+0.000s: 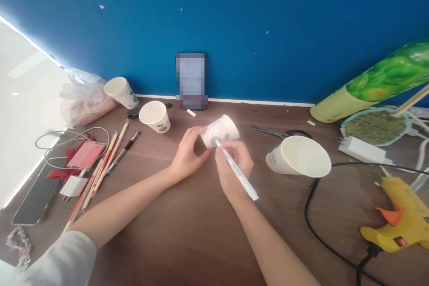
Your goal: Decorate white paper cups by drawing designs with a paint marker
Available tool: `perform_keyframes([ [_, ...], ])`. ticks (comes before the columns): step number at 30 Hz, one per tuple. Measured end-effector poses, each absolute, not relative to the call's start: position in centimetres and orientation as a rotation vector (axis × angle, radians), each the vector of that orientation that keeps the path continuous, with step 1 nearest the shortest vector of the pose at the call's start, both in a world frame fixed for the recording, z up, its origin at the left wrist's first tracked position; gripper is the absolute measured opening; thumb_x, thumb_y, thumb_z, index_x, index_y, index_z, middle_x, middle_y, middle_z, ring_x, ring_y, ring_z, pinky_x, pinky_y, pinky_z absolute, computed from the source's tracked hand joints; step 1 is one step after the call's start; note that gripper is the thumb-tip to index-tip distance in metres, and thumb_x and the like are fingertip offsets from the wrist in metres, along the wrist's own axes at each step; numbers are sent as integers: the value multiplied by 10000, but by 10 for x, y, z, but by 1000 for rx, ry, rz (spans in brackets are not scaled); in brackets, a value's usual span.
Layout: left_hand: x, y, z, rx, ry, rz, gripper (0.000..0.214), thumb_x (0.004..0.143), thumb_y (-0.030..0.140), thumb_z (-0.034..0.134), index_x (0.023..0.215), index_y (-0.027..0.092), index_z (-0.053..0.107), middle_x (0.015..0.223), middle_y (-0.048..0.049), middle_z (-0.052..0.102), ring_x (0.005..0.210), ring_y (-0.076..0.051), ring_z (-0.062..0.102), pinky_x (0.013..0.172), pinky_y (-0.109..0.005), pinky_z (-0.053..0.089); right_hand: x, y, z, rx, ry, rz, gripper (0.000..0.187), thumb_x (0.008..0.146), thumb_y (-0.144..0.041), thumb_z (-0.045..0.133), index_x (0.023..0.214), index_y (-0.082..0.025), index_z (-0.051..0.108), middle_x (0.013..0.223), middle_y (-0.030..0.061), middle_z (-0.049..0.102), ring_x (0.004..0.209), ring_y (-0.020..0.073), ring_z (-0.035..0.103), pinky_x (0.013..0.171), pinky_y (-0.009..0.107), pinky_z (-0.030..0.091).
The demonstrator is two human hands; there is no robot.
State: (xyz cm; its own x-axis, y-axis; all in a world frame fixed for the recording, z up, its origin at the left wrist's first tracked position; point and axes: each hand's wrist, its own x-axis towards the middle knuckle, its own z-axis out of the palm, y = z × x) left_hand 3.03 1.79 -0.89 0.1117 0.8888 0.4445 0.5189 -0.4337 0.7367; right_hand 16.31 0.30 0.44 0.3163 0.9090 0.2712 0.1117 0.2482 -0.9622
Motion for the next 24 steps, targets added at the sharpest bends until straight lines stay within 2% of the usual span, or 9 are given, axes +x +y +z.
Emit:
perform_keyframes([
  [24,31,18,-8,1985,1370,1273,478,782,111,602,1226,213,456,1181,-108,547,1144,-232,556,985,-423,478,164,2,5,-1244,-1123,714,63,723,-217,671,731,-196,612,707,-4,634,644,145,615,588,280,489],
])
